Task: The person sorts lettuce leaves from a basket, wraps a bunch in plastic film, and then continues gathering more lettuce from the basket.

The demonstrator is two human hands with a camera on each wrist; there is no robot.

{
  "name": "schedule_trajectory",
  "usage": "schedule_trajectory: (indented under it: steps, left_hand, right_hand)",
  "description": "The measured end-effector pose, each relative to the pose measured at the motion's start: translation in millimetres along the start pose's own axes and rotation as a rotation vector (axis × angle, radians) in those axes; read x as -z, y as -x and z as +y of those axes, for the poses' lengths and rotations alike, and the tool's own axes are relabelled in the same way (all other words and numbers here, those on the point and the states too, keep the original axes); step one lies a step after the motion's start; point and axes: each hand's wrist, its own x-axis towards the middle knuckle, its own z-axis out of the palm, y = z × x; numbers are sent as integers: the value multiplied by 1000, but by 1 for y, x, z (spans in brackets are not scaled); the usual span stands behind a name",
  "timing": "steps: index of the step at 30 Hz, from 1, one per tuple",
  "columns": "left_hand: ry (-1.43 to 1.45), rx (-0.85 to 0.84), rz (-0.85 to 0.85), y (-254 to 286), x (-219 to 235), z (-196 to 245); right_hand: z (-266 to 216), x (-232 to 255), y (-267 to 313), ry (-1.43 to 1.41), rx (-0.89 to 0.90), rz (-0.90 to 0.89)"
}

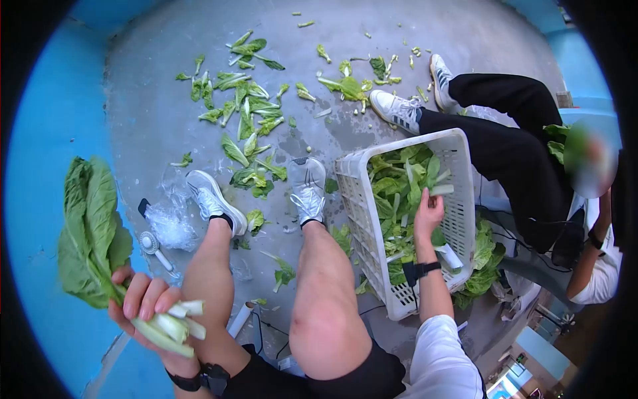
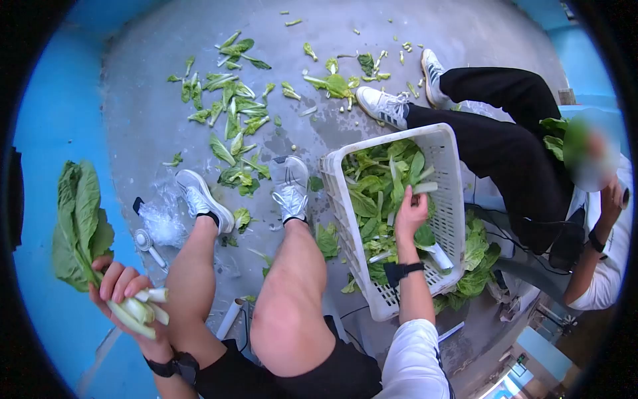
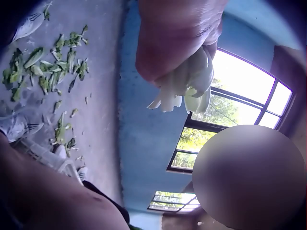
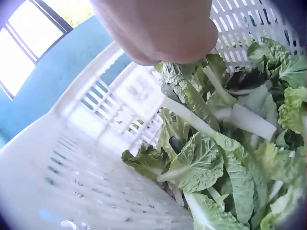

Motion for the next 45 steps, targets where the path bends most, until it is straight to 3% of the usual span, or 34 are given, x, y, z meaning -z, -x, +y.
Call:
schedule_trajectory:
  steps: [2,4,5,8,10,13,15,19,23,26,29,30,32,33,35,38,40,41,43,45]
  left_hand:
    - [5,3,9,3,-8,-3]
    - [16,19,17,9,-12,-3]
    - [16,9,17,16,-14,0]
    - [-5,16,-20,28,-21,3]
    - [-30,27,17,41,-28,5]
    - [-138,86,82,58,-39,7]
    - [-213,97,65,69,-44,6]
    - [-416,224,46,86,-68,-6]
    - [-674,367,14,89,-71,-22]
    - [-676,375,-14,88,-60,-45]
    - [-765,326,-44,110,-83,-58]
    - [-704,331,-58,103,-62,-65]
    - [-703,243,-147,119,-79,-61]
    - [-667,165,-124,120,-78,-65]
    - [-517,245,-36,153,-132,-44]
    - [-669,170,-163,141,-103,-47]
    - [-665,178,-168,138,-94,-43]
    - [-656,193,-166,137,-90,-43]
    - [-660,215,-142,134,-93,-43]
    - [-660,250,-105,131,-83,-39]
  right_hand:
    - [-18,31,11,84,93,37]
    - [-37,56,18,8,-58,23]
    - [-39,70,24,3,-51,17]
    - [-37,102,20,-308,-231,-263]
    - [-27,119,26,-436,-230,-329]
    - [-73,152,34,-704,-250,-481]
    - [-101,176,42,-1052,-230,-584]
    - [-148,190,59,-864,34,-533]
    - [-227,218,87,-1046,94,-617]
    - [-279,228,110,-1169,196,-720]
    - [-317,232,138,-1126,187,-771]
    - [-325,230,145,-1112,244,-774]
    - [-344,229,160,-1037,329,-779]
    - [-351,234,166,-975,353,-781]
    - [-356,231,175,-897,395,-704]
    - [-364,234,181,-852,501,-607]
    - [-364,233,186,-788,662,-505]
    - [-364,232,185,-790,662,-504]
    - [-357,233,180,-752,855,-579]
    - [-354,235,175,-764,863,-664]
